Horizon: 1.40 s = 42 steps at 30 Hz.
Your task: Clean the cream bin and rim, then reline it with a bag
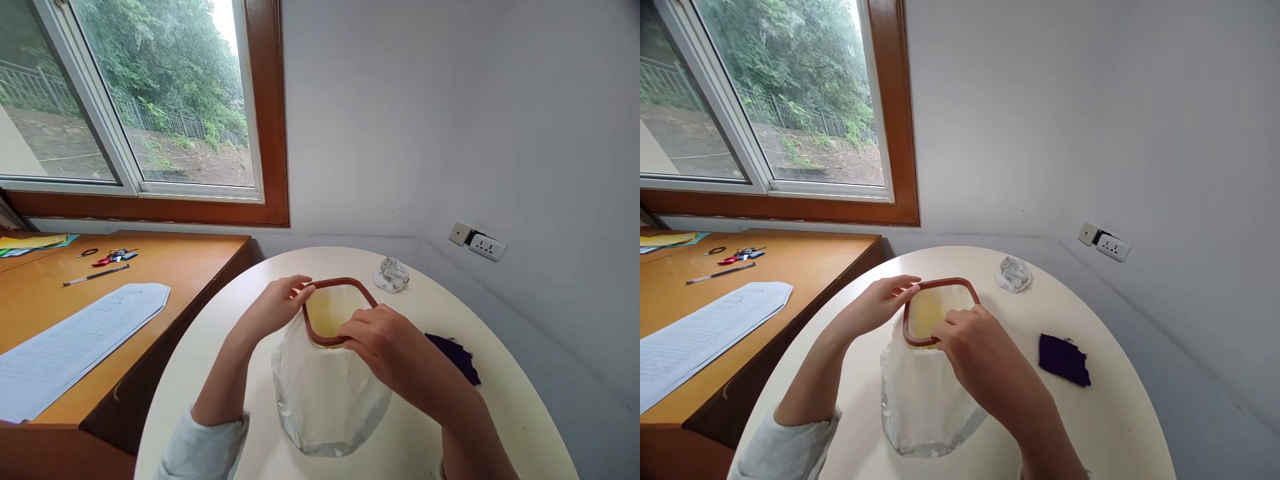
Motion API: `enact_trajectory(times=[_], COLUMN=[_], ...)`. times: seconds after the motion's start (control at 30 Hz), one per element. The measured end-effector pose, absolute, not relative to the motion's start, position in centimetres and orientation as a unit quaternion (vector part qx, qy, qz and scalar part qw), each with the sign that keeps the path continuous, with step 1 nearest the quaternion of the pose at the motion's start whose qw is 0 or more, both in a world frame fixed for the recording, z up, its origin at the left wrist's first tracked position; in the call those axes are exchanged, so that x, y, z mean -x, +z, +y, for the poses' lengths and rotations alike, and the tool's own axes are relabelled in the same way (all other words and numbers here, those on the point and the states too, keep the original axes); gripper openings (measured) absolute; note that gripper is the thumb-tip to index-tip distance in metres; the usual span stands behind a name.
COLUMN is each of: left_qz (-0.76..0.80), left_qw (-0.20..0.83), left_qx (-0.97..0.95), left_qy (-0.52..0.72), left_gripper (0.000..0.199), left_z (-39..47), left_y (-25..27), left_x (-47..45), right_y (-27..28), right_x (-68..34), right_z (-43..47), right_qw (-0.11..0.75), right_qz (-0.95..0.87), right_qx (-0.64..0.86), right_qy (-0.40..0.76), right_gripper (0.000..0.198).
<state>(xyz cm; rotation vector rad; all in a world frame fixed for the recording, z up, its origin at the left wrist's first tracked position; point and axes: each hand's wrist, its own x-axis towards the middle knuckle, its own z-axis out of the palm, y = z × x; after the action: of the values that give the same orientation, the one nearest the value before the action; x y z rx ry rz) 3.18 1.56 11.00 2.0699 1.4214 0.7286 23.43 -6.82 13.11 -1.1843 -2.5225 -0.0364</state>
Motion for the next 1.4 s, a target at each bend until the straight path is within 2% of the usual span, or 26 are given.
enact_trajectory(times=[0.2,0.37,0.5,0.67,0.77,1.4], left_qz=[0.520,0.517,0.534,0.541,0.540,0.517], left_qw=[0.225,0.220,0.205,0.186,0.187,0.190], left_qx=[-0.785,-0.789,-0.786,-0.792,-0.794,-0.803], left_qy=[0.250,0.248,0.235,0.213,0.207,0.227], left_gripper=[0.033,0.032,0.034,0.037,0.038,0.026], left_z=[1.1,1.1,0.9,0.6,0.6,1.5], left_y=[11.3,11.1,11.1,11.4,11.4,10.4], left_x=[-3.9,-4.0,-4.1,-4.2,-4.1,-4.2], right_y=[12.5,12.6,12.2,11.6,11.3,9.4], right_x=[-22.8,-23.5,-25.2,-26.8,-26.9,-25.0], right_z=[-6.8,-5.9,-4.6,-3.9,-3.8,-2.6], right_qw=[0.193,0.236,0.258,0.155,0.127,0.131], right_qz=[-0.886,-0.872,-0.833,-0.812,-0.806,-0.827], right_qx=[0.417,0.420,0.482,0.543,0.551,0.518], right_qy=[0.058,0.085,0.085,0.145,0.173,0.175], right_gripper=[0.022,0.019,0.037,0.068,0.075,0.066])
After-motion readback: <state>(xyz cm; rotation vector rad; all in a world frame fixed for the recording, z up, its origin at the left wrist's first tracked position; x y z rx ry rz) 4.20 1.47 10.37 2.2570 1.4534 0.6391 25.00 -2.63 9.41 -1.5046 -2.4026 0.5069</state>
